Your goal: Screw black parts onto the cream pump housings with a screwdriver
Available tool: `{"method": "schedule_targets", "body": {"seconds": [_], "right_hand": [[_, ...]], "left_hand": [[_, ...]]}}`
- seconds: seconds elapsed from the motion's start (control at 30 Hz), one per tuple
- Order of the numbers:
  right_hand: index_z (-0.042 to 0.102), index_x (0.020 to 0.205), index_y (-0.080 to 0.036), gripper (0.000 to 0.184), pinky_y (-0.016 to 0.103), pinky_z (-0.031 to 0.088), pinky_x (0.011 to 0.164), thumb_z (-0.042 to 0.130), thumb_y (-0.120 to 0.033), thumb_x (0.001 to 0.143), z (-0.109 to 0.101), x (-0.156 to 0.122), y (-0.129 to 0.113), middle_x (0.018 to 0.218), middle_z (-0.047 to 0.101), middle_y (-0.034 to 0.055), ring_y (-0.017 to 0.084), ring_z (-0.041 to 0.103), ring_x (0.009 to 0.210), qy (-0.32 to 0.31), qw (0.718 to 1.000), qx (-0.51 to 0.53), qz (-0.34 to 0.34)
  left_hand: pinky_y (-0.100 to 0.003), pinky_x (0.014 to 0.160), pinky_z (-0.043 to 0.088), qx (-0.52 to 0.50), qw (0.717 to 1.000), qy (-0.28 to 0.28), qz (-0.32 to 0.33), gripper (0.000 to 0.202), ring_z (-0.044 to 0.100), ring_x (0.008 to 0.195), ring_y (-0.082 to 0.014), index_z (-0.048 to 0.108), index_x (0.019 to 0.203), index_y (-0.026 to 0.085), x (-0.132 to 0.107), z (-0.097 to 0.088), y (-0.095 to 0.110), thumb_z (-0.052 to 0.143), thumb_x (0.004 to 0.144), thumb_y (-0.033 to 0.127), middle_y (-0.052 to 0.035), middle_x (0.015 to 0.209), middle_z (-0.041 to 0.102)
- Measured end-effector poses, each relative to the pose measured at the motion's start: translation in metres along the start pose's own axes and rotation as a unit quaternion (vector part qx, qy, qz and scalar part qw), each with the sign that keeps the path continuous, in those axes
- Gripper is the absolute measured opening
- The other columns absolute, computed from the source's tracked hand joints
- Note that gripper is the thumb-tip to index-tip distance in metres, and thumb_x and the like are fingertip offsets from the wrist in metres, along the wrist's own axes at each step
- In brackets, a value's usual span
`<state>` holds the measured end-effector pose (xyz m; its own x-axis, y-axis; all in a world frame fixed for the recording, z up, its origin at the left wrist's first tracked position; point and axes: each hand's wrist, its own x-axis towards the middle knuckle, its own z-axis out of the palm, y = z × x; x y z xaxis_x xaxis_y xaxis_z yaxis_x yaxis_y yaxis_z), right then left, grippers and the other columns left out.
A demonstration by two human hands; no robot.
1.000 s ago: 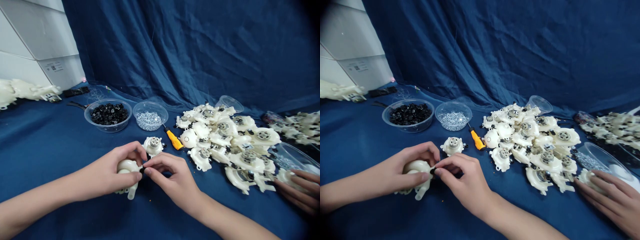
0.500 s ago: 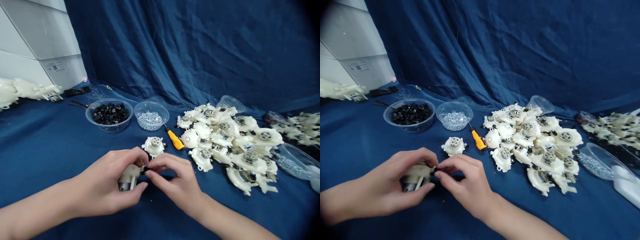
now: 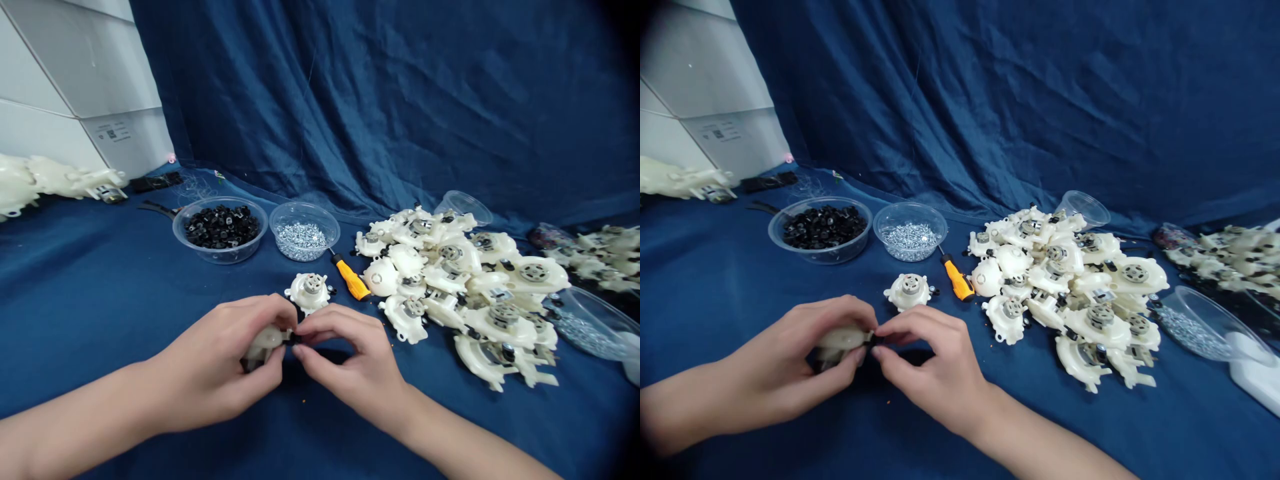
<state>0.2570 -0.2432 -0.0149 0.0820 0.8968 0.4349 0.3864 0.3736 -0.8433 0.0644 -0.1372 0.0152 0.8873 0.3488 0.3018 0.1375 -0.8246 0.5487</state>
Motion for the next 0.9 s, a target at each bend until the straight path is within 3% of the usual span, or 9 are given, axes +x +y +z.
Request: {"method": "schedule_targets", "body": {"seconds": [0.13,0.23,0.3,0.43,0.6,0.73,0.83,0.9], "right_hand": [[0.077,0.104,-0.018,0.018,0.022,0.063,0.074,0.079,-0.016,0.086,0.001,-0.001,0.000,0.092,0.076,0.0032,0.012,0.073,0.078,0.006,0.999,0.013,0.037],[0.077,0.103,-0.018,0.019,0.022,0.063,0.072,0.080,-0.018,0.085,0.001,-0.002,0.001,0.090,0.075,0.0027,0.012,0.072,0.076,0.009,0.999,0.016,0.051],[0.077,0.105,-0.019,0.019,0.023,0.063,0.072,0.079,-0.018,0.085,0.001,-0.003,0.001,0.091,0.075,0.0026,0.013,0.073,0.077,0.008,0.998,0.016,0.058],[0.076,0.110,-0.021,0.024,0.023,0.063,0.071,0.078,-0.018,0.086,0.001,-0.002,0.003,0.092,0.075,0.0018,0.012,0.073,0.075,0.007,0.998,0.014,0.069],[0.074,0.116,-0.021,0.025,0.022,0.061,0.069,0.072,-0.018,0.091,0.004,-0.003,0.004,0.093,0.077,0.0013,0.011,0.072,0.072,0.001,0.998,-0.005,0.064],[0.069,0.128,-0.019,0.035,0.021,0.060,0.068,0.066,-0.013,0.093,0.000,-0.005,0.004,0.101,0.078,0.0032,0.011,0.071,0.075,-0.006,0.998,-0.064,-0.015],[0.069,0.126,-0.021,0.035,0.022,0.056,0.062,0.064,-0.011,0.093,-0.017,0.003,0.000,0.096,0.076,0.0018,0.009,0.064,0.065,0.054,0.987,-0.132,-0.071],[0.070,0.121,-0.022,0.030,0.024,0.050,0.054,0.061,-0.013,0.095,-0.033,0.013,-0.002,0.086,0.073,-0.0002,0.009,0.056,0.056,0.134,0.979,-0.151,-0.039]], "left_hand": [[-0.016,0.060,0.043,-0.035,0.999,-0.005,-0.026,0.025,0.056,0.064,-0.0051,0.053,0.109,0.025,0.001,0.000,-0.001,0.058,0.088,0.013,0.0052,0.088,0.067],[-0.016,0.058,0.042,-0.099,0.991,-0.020,-0.089,0.018,0.053,0.063,-0.0056,0.055,0.105,0.024,0.003,-0.001,0.001,0.059,0.088,0.017,0.0041,0.085,0.066],[-0.017,0.059,0.043,-0.169,0.972,-0.030,-0.162,0.017,0.054,0.064,-0.0064,0.054,0.102,0.023,0.005,-0.002,0.004,0.061,0.087,0.019,0.0038,0.084,0.065],[-0.016,0.054,0.042,-0.312,0.907,-0.009,-0.282,0.021,0.051,0.060,-0.0057,0.051,0.101,0.023,0.012,-0.003,0.008,0.061,0.083,0.021,0.0061,0.080,0.062],[-0.017,0.060,0.047,-0.384,0.863,0.016,-0.327,0.027,0.066,0.067,-0.0104,0.052,0.097,0.022,0.018,-0.001,0.003,0.067,0.074,0.022,0.0061,0.076,0.064],[-0.022,0.066,0.053,-0.402,0.845,0.016,-0.352,0.032,0.075,0.077,-0.0177,0.052,0.096,0.023,0.021,0.000,-0.003,0.070,0.071,0.027,0.0056,0.076,0.065],[-0.025,0.068,0.056,-0.415,0.832,0.023,-0.367,0.032,0.077,0.080,-0.0200,0.050,0.097,0.024,0.023,0.000,-0.003,0.071,0.072,0.028,0.0060,0.076,0.065],[-0.024,0.067,0.056,-0.427,0.824,0.022,-0.372,0.030,0.077,0.081,-0.0198,0.050,0.097,0.024,0.024,-0.001,-0.002,0.070,0.075,0.027,0.0059,0.076,0.064]]}}
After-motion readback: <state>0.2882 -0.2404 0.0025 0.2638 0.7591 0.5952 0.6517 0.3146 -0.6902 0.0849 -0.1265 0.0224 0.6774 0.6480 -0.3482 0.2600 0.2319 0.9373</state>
